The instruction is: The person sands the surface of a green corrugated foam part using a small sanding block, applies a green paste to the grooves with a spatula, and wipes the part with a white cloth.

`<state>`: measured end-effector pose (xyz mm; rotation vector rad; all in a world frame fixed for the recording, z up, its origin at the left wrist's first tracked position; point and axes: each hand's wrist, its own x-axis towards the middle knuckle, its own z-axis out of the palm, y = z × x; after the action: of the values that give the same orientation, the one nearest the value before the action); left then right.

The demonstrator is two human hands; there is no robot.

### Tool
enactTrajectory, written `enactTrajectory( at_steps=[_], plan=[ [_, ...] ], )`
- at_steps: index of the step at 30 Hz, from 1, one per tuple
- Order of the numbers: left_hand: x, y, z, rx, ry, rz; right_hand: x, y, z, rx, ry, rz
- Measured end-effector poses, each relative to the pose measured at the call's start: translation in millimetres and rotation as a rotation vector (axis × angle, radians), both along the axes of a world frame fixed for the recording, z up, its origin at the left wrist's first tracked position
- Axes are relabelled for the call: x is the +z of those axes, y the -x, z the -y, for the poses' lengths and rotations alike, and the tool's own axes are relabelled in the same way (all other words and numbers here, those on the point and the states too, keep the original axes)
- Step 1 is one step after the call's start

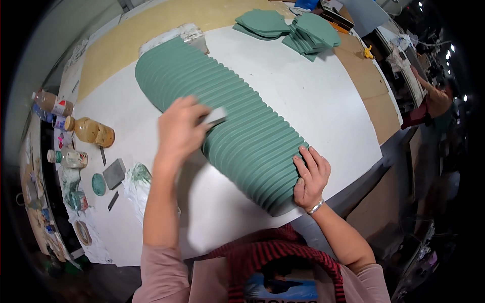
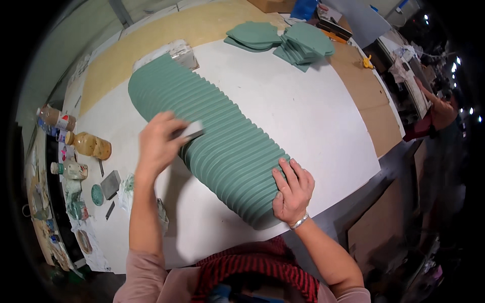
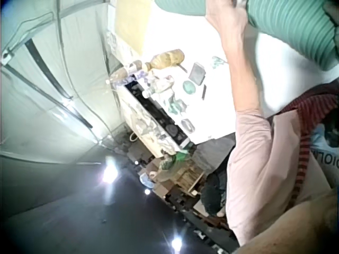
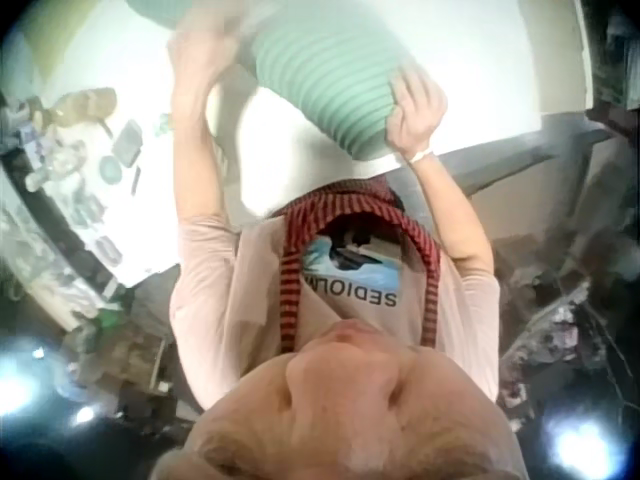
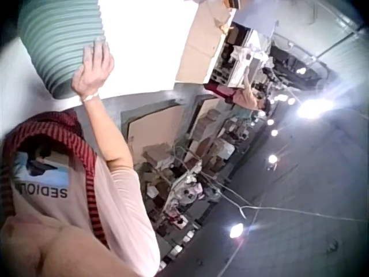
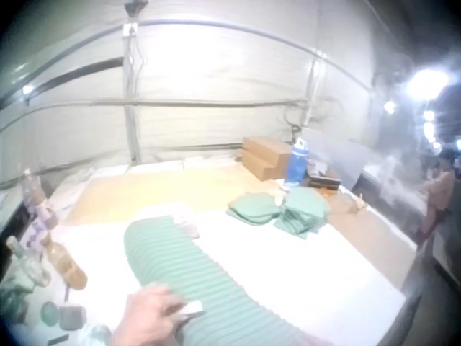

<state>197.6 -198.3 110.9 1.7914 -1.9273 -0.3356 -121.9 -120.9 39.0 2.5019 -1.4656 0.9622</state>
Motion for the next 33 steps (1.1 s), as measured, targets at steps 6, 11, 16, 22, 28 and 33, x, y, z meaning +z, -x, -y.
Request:
enactTrajectory(
  at_steps=[6,11,16,22,28,33],
  plan=[
    [0.8,3.3,-25.5,0.017,0.175,-0.133,3.2,-6.5,2.2,0.028,-0.005,0.016],
    [-4.6,3.6,-33.4,0.08,0.06,-0.164,2.3,-2.5,3.1,0.025,-0.011,0.02],
    [-9.2,12.4,-23.0,0.064,0.114,-0.116,4.0,-4.2,1.4,0.016,-0.002,0.002],
    [-13.3,81.5,43.8,-0.111,0.202,-0.01,2.5,-6.8,1.7,0.039,0.006,0.022],
    [-2.8,33.9,7.7,-0.093,0.138,0.03,3.1,-6.6,1.3,0.025,0.006,0.032],
    [5.3,-31.1,-47.6,0.088,0.039,-0.002,3.8,-4.7,1.5,0.018,-0.003,0.013]
  ],
)
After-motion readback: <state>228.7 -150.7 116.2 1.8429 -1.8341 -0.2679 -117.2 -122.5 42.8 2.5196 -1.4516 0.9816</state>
